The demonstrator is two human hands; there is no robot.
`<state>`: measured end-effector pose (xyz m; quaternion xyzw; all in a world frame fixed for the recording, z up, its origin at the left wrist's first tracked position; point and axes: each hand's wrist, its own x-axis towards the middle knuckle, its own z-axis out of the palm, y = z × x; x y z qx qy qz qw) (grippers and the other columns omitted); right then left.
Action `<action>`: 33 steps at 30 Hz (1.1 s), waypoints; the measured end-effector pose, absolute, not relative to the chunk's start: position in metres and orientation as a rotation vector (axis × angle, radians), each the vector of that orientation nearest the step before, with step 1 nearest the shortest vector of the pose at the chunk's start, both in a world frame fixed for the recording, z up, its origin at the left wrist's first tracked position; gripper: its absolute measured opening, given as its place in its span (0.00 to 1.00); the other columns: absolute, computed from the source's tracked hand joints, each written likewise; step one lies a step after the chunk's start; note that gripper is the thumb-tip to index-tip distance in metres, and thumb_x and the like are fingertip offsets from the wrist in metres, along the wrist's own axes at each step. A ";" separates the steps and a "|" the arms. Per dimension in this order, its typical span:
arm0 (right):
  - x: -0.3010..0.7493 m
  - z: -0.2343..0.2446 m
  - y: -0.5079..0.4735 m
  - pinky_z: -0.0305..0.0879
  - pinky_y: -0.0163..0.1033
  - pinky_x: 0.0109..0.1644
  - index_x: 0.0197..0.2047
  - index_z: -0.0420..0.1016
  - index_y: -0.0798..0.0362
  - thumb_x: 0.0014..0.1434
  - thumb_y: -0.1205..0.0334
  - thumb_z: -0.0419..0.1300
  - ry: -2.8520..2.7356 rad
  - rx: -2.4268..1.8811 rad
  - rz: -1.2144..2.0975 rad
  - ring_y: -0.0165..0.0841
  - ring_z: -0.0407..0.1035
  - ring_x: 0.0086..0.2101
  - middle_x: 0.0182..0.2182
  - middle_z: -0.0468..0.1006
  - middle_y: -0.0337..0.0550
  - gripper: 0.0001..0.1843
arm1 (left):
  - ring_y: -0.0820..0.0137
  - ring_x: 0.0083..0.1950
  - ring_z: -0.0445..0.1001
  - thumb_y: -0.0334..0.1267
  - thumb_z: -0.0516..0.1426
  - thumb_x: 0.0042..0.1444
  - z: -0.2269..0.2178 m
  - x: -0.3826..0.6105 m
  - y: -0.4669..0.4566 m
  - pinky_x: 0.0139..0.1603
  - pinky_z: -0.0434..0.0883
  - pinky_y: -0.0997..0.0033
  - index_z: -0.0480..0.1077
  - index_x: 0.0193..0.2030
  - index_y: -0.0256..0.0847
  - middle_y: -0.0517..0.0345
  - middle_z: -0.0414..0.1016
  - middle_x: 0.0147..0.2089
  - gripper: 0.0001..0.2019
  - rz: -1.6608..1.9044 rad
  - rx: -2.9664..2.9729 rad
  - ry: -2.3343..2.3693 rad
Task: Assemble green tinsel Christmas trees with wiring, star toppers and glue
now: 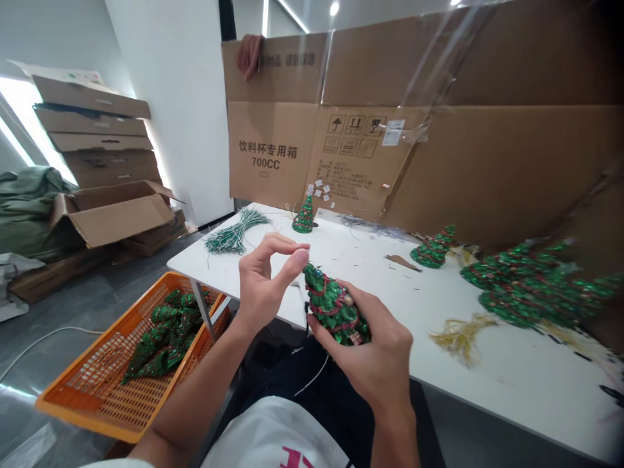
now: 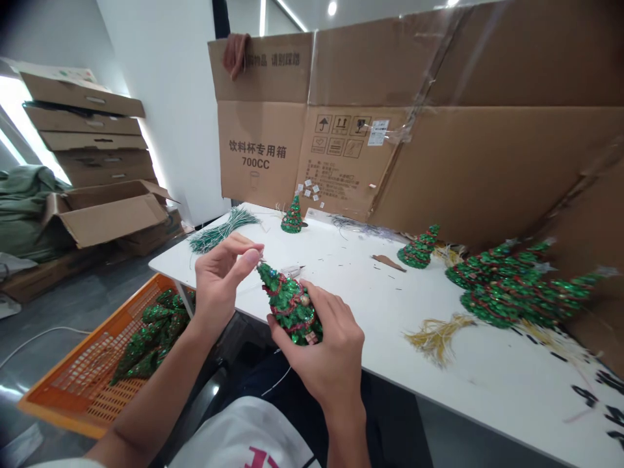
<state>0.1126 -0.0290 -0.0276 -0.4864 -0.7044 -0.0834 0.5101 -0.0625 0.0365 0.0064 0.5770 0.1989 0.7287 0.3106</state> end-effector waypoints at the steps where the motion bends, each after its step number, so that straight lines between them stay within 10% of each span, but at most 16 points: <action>1: 0.115 -0.028 -0.028 0.78 0.50 0.52 0.59 0.80 0.49 0.59 0.53 0.75 -1.693 -1.190 -0.114 0.46 0.83 0.44 0.49 0.87 0.49 0.27 | 0.66 0.47 0.78 0.39 0.68 0.67 0.007 -0.063 0.038 0.55 0.73 0.60 0.82 0.41 0.47 0.56 0.84 0.42 0.02 1.915 1.556 0.558; 10: 0.115 -0.025 -0.020 0.76 0.40 0.45 0.49 0.85 0.49 0.56 0.45 0.77 -1.489 -1.167 0.811 0.39 0.79 0.37 0.39 0.87 0.38 0.23 | 0.57 0.67 0.75 0.44 0.63 0.70 0.007 -0.062 0.035 0.71 0.70 0.50 0.73 0.68 0.48 0.48 0.78 0.67 0.21 1.762 1.878 0.562; 33: 0.104 -0.017 -0.028 0.79 0.50 0.49 0.41 0.85 0.50 0.52 0.47 0.78 -1.054 -0.828 1.523 0.48 0.82 0.41 0.37 0.87 0.45 0.20 | 0.49 0.74 0.64 0.48 0.62 0.68 0.005 -0.052 0.024 0.76 0.63 0.44 0.64 0.77 0.51 0.45 0.67 0.73 0.32 1.657 2.053 0.520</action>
